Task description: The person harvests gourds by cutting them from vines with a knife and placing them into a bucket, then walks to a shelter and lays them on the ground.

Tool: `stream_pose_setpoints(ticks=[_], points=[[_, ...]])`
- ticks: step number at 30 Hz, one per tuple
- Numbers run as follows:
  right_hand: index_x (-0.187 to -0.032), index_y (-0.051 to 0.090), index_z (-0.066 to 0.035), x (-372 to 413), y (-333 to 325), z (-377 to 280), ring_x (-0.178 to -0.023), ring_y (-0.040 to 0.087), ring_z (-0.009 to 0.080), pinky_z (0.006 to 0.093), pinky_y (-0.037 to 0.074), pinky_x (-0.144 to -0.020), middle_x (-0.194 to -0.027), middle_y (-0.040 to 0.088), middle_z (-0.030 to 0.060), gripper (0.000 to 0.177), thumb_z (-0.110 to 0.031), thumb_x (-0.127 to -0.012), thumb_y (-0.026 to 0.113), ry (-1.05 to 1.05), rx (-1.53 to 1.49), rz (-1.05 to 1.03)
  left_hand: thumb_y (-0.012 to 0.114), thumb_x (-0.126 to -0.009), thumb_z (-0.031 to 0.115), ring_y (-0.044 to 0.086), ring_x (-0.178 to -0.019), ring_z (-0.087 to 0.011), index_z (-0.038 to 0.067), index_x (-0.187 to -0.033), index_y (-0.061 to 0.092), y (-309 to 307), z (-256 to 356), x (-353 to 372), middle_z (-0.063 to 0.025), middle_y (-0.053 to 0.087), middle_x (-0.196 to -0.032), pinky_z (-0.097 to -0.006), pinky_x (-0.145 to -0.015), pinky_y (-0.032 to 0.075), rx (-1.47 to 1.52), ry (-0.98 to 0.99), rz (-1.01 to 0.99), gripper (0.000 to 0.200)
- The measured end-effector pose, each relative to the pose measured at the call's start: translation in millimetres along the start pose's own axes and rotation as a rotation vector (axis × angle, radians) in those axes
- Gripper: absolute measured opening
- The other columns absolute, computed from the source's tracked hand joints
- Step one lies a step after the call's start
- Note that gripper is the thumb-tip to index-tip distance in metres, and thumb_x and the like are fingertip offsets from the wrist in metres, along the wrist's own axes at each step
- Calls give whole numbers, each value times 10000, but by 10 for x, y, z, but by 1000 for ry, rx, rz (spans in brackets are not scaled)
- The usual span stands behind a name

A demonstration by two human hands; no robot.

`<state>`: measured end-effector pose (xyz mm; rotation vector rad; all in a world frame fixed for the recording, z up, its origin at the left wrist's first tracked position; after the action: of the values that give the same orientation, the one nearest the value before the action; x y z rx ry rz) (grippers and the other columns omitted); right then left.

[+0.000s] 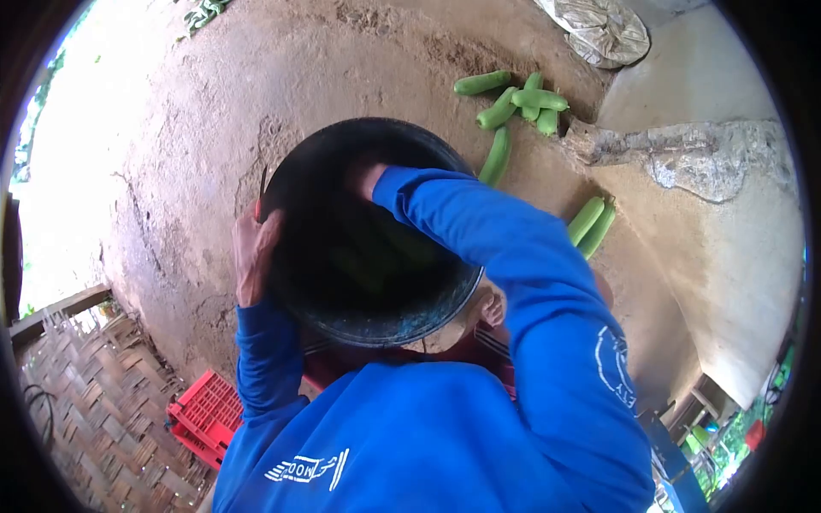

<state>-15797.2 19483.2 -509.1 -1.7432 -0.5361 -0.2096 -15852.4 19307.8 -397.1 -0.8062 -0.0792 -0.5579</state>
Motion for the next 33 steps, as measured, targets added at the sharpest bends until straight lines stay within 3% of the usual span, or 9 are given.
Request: stream_pose_setpoints(ticks=[2,4,10,17,20,24,28,30,33], points=[[-1145,684,-173,-106,271,89,-1176,571,309,498,401,-1046,-1245,627,110,310,-287,-882,569,102,-45,-89,648,-812,372,581,-612,-390,-7,-927,604,-2,26,12,-204,578,-629,-472,-596,433,26,11,4,399],[-1154,687,-214,-105,311,180,-1185,569,302,497,419,-1035,-1261,632,59,299,-246,-919,505,160,-98,214,643,-809,349,597,-654,-413,-15,-917,599,-21,56,17,-231,593,-670,-476,-620,445,-52,11,15,382],[-1125,694,-157,-118,413,251,-1136,594,304,493,484,-943,-1196,651,111,374,-374,-826,634,194,4,231,630,-799,325,605,-723,-439,-22,-898,594,-2,-1,-21,-259,611,-744,-486,-658,454,-83,-6,15,363],[-1121,688,-119,151,305,84,-1083,620,316,484,510,-896,-1136,668,142,477,-432,-761,696,14,43,-63,630,-817,308,559,-603,-224,17,-866,599,31,-107,-81,-126,561,-634,-388,-587,439,36,24,51,296],[-1066,644,5,1095,-975,25,-860,667,337,448,527,-756,-854,672,197,585,-435,-694,743,-7,-404,-203,624,-828,292,528,-582,-177,22,-880,613,38,-65,-55,-66,541,-620,-357,-563,423,94,29,16,276],[-1112,612,13,1999,-1505,381,-841,649,234,381,525,-734,-898,677,129,616,-445,-721,742,13,-965,-239,628,-826,274,536,-587,-178,18,-932,632,47,-103,-87,-70,557,-635,-348,-564,427,104,32,28,277],[-1168,596,-3,2657,-1192,1237,-884,651,207,350,527,-795,-1025,670,97,597,-403,-748,736,106,-1380,189,631,-819,266,537,-604,-184,9,-968,636,73,-275,-153,-87,578,-679,-349,-576,435,65,0,35,297],[-1237,565,-19,2919,-806,1713,-962,643,207,336,512,-876,-1137,644,94,613,-373,-767,736,381,-1753,458,620,-821,293,543,-656,-190,-7,-985,636,68,-271,-151,-98,589,-720,-358,-615,443,60,-23,-3,342],[-1267,555,-34,3009,228,2400,-1019,631,229,355,498,-925,-1149,638,113,643,-395,-772,750,617,-1915,477,575,-859,335,532,-733,-196,-36,-995,621,66,-259,-147,-98,578,-759,-352,-676,436,147,27,-107,397]])
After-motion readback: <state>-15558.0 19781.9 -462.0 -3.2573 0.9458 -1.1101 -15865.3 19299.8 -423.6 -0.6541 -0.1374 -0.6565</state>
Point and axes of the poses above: each hand's wrist, its own x-axis away from the middle knuckle, its own y-axis out of the palm, z = x × y, the point moved 7 cm from there along -x, towards the middle knuckle
